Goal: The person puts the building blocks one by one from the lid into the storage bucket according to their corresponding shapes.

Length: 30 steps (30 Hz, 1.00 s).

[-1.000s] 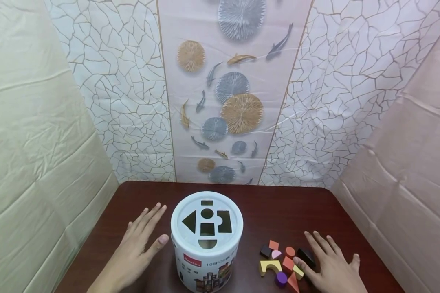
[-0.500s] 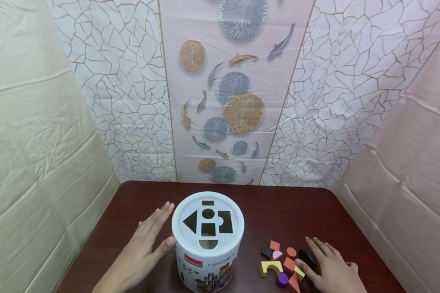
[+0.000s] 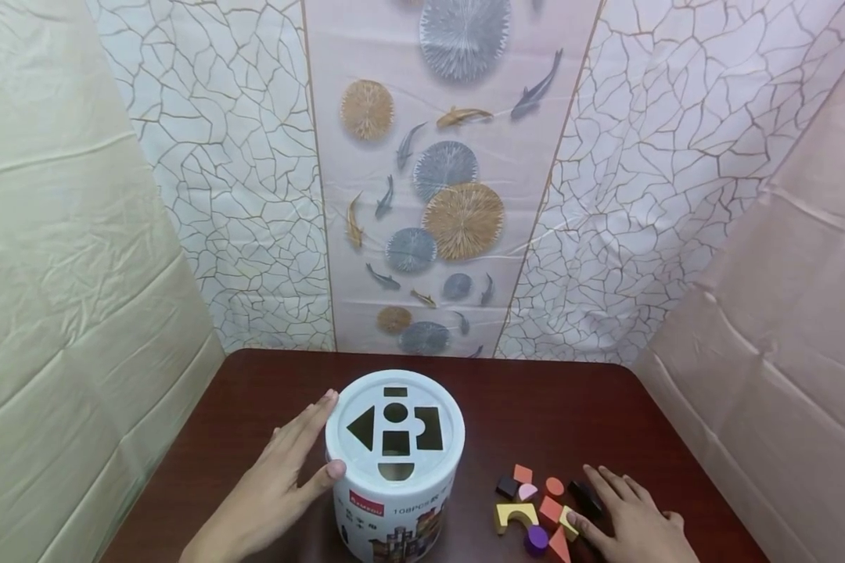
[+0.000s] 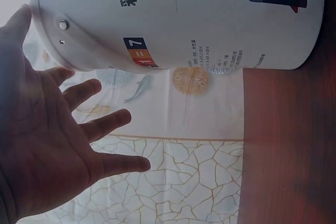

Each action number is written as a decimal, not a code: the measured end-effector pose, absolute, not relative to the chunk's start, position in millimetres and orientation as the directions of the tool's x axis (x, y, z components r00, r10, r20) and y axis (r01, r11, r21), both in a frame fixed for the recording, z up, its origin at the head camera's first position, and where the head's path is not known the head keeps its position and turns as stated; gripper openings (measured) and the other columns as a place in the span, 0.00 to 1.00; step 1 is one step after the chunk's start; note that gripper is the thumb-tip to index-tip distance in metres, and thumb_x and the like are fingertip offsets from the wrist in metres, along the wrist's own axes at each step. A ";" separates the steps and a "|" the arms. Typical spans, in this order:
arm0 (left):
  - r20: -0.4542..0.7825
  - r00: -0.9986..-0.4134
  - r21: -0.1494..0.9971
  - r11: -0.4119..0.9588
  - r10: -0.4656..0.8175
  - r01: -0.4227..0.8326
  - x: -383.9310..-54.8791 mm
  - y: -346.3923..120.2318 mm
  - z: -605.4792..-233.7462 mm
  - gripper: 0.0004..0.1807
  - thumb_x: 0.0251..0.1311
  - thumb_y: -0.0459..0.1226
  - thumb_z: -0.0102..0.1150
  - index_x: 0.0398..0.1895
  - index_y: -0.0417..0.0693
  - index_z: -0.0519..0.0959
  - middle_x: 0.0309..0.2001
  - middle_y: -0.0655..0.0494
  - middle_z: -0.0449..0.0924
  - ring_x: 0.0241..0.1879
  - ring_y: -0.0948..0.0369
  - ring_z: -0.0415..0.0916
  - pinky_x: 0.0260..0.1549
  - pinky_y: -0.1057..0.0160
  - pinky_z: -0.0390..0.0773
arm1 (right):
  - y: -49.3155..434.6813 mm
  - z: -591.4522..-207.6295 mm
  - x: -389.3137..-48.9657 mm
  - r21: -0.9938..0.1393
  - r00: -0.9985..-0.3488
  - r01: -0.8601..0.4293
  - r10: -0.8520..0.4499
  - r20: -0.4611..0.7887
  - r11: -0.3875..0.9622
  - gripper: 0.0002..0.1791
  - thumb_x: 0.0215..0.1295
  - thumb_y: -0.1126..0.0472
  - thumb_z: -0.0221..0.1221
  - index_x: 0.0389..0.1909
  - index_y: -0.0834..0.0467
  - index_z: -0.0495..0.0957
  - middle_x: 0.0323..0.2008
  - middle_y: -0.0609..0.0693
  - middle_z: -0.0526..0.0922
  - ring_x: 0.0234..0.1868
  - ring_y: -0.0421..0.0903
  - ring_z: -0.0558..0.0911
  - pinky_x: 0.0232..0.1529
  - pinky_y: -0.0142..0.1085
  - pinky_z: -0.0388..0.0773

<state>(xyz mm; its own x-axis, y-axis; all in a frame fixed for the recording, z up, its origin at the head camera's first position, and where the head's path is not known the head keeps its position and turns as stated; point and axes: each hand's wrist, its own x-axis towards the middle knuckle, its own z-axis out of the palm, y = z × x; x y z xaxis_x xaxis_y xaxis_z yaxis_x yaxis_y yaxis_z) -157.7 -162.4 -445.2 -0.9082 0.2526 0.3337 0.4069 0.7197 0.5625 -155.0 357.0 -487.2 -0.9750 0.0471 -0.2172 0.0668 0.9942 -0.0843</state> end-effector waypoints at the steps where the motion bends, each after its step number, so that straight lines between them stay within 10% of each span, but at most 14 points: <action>1: 0.323 -0.912 0.568 0.720 0.251 0.399 -157.8 -162.4 -445.3 0.50 0.76 0.58 0.65 0.91 0.84 0.45 0.90 0.63 0.56 0.87 0.45 0.58 0.76 0.18 0.56 | 357.3 -487.2 -154.9 -0.085 -0.975 0.062 0.042 -0.218 0.994 0.60 0.67 0.16 0.56 0.85 0.55 0.66 0.80 0.69 0.71 0.75 0.83 0.69 0.52 0.89 0.69; 12: 0.302 -0.919 0.588 0.709 0.252 0.388 -158.6 -162.1 -443.0 0.50 0.76 0.59 0.65 0.91 0.84 0.43 0.90 0.68 0.52 0.88 0.45 0.56 0.77 0.19 0.55 | 359.4 -485.5 -155.8 -0.072 -0.983 0.011 -0.002 -0.183 0.997 0.52 0.73 0.22 0.58 0.84 0.54 0.68 0.78 0.66 0.74 0.75 0.80 0.71 0.49 0.87 0.72; 19: 0.343 -0.903 0.555 0.720 0.257 0.416 -158.3 -161.1 -443.5 0.50 0.77 0.58 0.65 0.91 0.81 0.45 0.91 0.67 0.52 0.88 0.44 0.57 0.73 0.18 0.63 | 366.3 -491.9 -159.1 -0.083 -0.990 0.002 -0.010 -0.138 0.997 0.33 0.80 0.51 0.65 0.80 0.57 0.73 0.75 0.63 0.78 0.72 0.75 0.76 0.46 0.80 0.76; 30: 0.340 -0.905 0.560 0.719 0.254 0.412 -158.7 -161.1 -446.1 0.49 0.76 0.58 0.65 0.91 0.83 0.46 0.91 0.70 0.48 0.88 0.45 0.56 0.66 0.20 0.74 | 373.9 -515.2 -172.2 -0.121 -0.988 -0.052 -0.069 -0.137 0.991 0.30 0.72 0.72 0.65 0.74 0.58 0.80 0.75 0.60 0.79 0.66 0.66 0.84 0.40 0.70 0.82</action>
<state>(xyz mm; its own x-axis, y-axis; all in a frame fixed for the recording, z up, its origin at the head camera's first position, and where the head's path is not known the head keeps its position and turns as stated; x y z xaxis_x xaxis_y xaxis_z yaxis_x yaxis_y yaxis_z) -158.7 -161.1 -446.1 -0.9053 0.2540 0.3404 0.4122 0.7190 0.5596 -172.2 373.9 -515.2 -0.9883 -0.0686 -0.1366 -0.0521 0.9913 -0.1207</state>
